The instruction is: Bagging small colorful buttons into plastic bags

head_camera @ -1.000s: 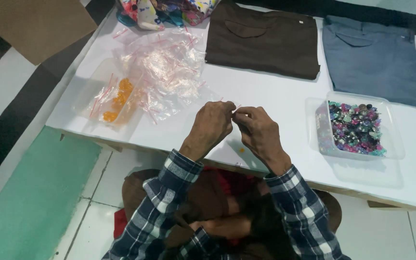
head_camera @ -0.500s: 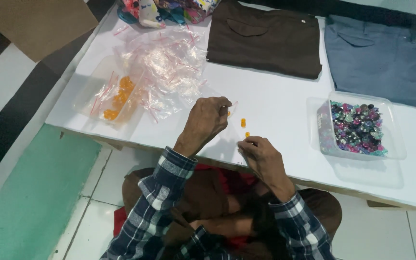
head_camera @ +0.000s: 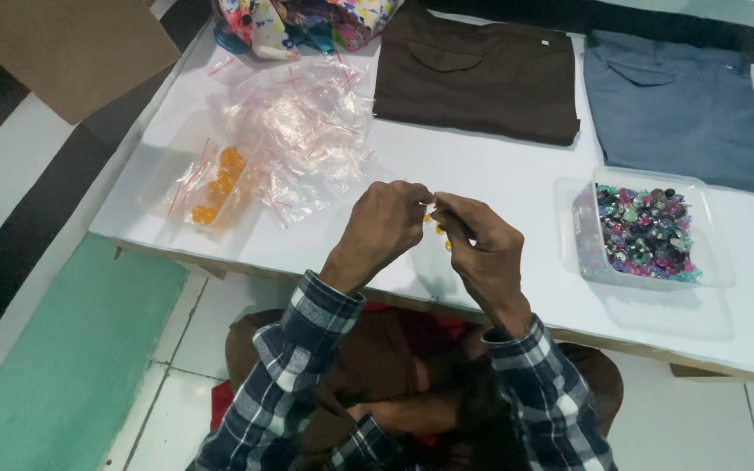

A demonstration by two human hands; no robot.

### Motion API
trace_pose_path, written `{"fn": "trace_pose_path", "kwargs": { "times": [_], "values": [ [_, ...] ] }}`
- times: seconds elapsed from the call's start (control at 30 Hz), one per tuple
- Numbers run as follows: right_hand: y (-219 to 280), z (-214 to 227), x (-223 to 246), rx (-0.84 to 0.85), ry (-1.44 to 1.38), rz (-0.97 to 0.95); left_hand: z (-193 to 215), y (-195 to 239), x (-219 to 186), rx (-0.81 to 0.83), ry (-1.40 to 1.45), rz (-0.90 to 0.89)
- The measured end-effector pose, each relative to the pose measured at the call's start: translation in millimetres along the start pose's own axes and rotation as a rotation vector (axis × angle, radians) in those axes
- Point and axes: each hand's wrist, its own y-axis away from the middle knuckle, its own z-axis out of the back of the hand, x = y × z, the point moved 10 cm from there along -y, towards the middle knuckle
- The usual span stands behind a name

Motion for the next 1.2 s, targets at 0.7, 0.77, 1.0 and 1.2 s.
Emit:
{"fn": "trace_pose_path", "kwargs": {
  "times": [0.7, 0.77, 1.0, 1.2],
  "values": [
    [-5.5, -23.2, 25.0, 0.273, 0.501, 0.295, 24.2, 2.1, -4.3, -0.021, 0.071, -0.029],
    [-3.1, -8.2, 2.0, 0.238, 0.422, 0.196, 29.1, 4.6, 1.1, -0.021, 0.034, -0.012],
    [26.0, -21.2, -88.1, 0.546, 0.654, -0.075, 18.5, 0.6, 34.3, -0.023, -0.052, 0.107],
    [40.1, -34.4, -132.4, 0.608, 0.749, -0.122, 15.0, 4.0, 25.0, -0.010, -0.085, 0.129]
  ]
}}
